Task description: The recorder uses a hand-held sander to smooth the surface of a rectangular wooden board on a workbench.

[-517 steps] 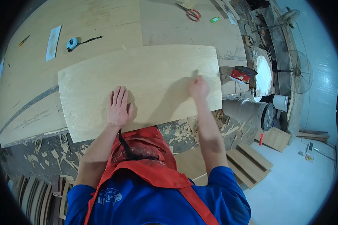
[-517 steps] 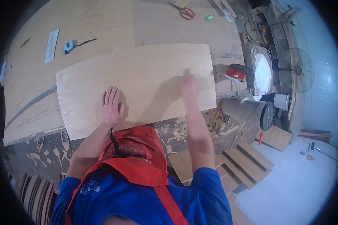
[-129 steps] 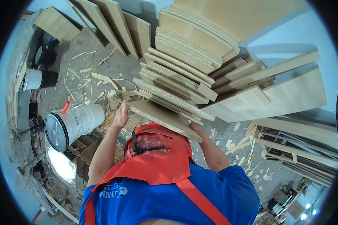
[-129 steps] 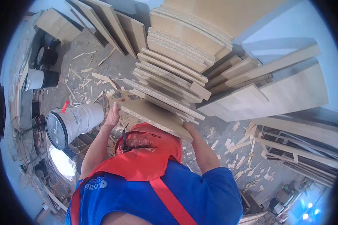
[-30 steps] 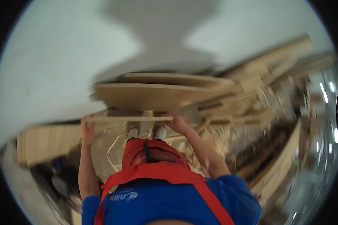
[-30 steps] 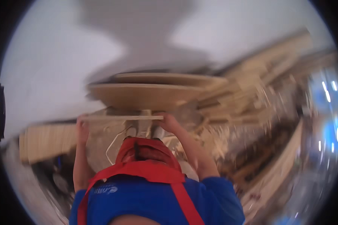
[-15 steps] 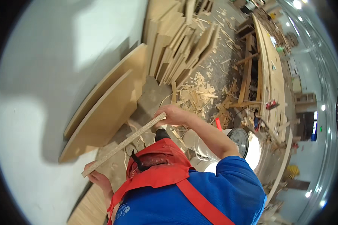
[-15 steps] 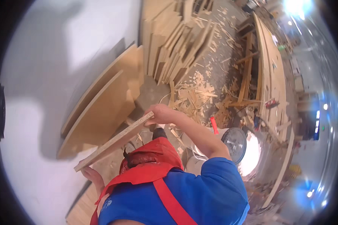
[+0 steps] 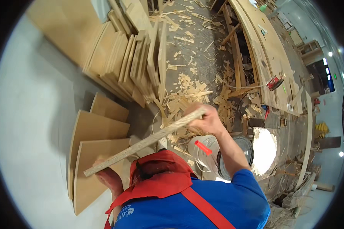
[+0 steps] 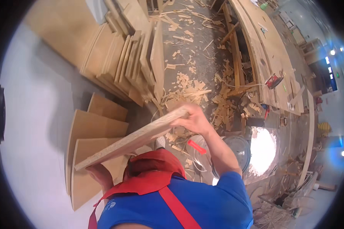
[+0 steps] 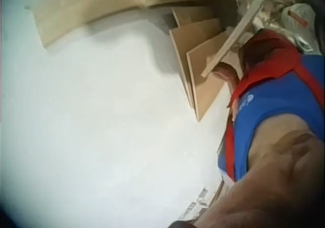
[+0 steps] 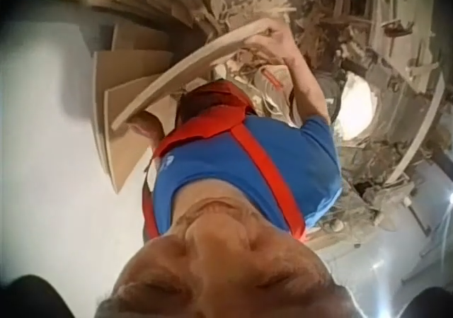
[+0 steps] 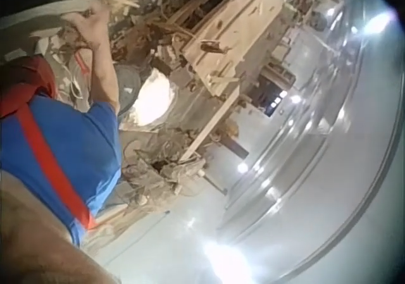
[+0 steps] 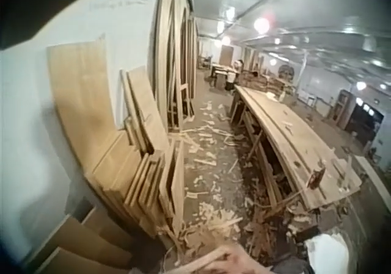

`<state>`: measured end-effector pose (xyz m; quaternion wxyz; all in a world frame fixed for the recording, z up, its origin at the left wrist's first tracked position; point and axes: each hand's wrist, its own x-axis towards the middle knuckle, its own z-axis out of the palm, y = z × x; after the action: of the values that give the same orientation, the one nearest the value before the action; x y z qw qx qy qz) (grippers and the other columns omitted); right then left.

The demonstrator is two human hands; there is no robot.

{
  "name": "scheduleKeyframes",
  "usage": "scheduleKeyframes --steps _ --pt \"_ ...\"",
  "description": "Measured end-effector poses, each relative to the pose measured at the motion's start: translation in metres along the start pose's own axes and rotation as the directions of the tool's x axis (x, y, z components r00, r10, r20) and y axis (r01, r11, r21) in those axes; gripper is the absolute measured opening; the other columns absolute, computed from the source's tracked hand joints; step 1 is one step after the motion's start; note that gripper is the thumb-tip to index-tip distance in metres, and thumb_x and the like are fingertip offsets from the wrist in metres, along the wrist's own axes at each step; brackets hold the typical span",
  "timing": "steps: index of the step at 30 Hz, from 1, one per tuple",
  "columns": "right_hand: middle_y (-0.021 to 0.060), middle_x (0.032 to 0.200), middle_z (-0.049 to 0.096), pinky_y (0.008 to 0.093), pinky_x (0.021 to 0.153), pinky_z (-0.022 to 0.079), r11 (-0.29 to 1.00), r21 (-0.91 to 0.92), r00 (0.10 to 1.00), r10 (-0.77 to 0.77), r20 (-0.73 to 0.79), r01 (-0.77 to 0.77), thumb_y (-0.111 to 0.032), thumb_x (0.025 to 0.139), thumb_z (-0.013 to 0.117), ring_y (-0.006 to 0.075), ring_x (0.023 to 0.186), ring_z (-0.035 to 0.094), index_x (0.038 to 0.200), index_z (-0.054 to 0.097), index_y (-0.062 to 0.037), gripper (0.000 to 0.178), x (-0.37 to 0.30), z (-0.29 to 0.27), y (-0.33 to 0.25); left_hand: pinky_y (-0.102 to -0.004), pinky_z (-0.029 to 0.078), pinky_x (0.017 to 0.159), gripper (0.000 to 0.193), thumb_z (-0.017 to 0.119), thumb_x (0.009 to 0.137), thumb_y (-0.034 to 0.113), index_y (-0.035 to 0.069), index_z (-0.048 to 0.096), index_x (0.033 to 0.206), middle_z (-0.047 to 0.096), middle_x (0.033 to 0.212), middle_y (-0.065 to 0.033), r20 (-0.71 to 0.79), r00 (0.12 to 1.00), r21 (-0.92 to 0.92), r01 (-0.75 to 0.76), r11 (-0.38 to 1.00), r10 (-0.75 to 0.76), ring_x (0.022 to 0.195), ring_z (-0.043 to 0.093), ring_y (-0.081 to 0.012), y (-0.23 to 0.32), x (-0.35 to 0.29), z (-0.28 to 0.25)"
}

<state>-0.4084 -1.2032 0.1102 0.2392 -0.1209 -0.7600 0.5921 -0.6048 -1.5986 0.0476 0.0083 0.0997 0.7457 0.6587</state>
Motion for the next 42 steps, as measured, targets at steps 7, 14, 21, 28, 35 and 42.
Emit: scheduleKeyframes --steps 7,14,21,28,35,42 --pt "0.0101 0.081 0.064 0.0366 0.072 0.053 0.972 0.016 0.821 -0.189 -0.538 0.234 -0.015 0.091 0.079 0.0237 0.079 0.065 0.082 0.065 -0.0008 0.022 0.012 -0.083 0.013 -0.0406 0.05 0.087 0.064 0.035 0.11 0.06 0.0 0.058 0.101 0.064 0.096 -0.0141 0.32 0.925 -0.13 -0.169 0.977 0.203 0.093 0.064 -0.0258 0.051 0.066 0.172" --pt "0.0063 0.078 0.058 0.0345 0.072 0.05 0.939 -0.308 0.544 -0.34 -0.767 0.153 -0.027 0.092 0.08 0.0242 0.08 0.062 0.081 0.062 -0.0026 0.032 0.017 -0.163 -0.045 -0.0377 0.05 0.094 0.048 0.041 0.111 0.043 -0.002 0.058 0.11 0.064 0.102 -0.0151 0.625 0.69 -0.111 -0.385 0.916 0.366 0.097 0.064 -0.0253 0.105 0.133 0.324" --pt "0.0059 0.081 0.056 0.0355 0.075 0.05 0.857 -0.472 0.383 -0.516 -0.766 0.209 -0.031 0.094 0.079 0.0247 0.083 0.061 0.086 0.063 -0.0003 0.036 0.044 -0.222 -0.096 -0.0357 0.048 0.087 0.029 0.036 0.106 0.013 -0.002 0.06 0.102 0.061 0.104 -0.0153 0.712 0.486 -0.499 -0.158 0.852 0.507 0.093 0.061 -0.0279 0.017 0.142 0.498" --pt "0.009 0.094 0.066 0.0355 0.08 0.052 0.872 -0.489 0.263 -0.467 -0.844 -0.022 -0.029 0.095 0.078 0.0229 0.086 0.063 0.101 0.065 0.0026 0.035 0.064 -0.347 -0.043 -0.0422 0.038 0.066 0.029 0.037 0.107 0.016 0.0 0.046 0.085 0.048 0.074 -0.0105 0.83 0.493 -0.26 -0.072 0.963 0.261 0.07 0.045 -0.0242 -0.033 0.112 0.695" --pt "0.007 0.099 0.07 0.0323 0.084 0.052 0.943 -0.331 -0.086 -0.327 -0.941 0.034 -0.02 0.101 0.068 0.0132 0.09 0.063 0.103 0.065 0.0018 0.022 0.088 -0.495 -0.004 -0.0445 0.033 0.061 0.039 0.041 0.109 0.022 -0.001 0.041 0.077 0.042 0.068 -0.0141 0.749 0.594 -0.22 -0.194 0.956 0.293 0.066 0.041 -0.0223 0.049 0.119 0.923" --pt "0.0052 0.099 0.067 0.0296 0.082 0.05 0.947 -0.318 -0.44 -0.265 -0.858 0.051 -0.024 0.108 0.054 0.0127 0.089 0.061 0.111 0.062 0.0026 0.028 0.092 -0.574 0.022 -0.0451 0.033 0.057 0.042 0.048 0.108 0.025 -0.003 0.047 0.077 0.049 0.063 -0.0194 0.616 0.417 -0.536 -0.4 0.743 0.669 0.06 0.038 -0.0248 0.224 0.126 1.125"
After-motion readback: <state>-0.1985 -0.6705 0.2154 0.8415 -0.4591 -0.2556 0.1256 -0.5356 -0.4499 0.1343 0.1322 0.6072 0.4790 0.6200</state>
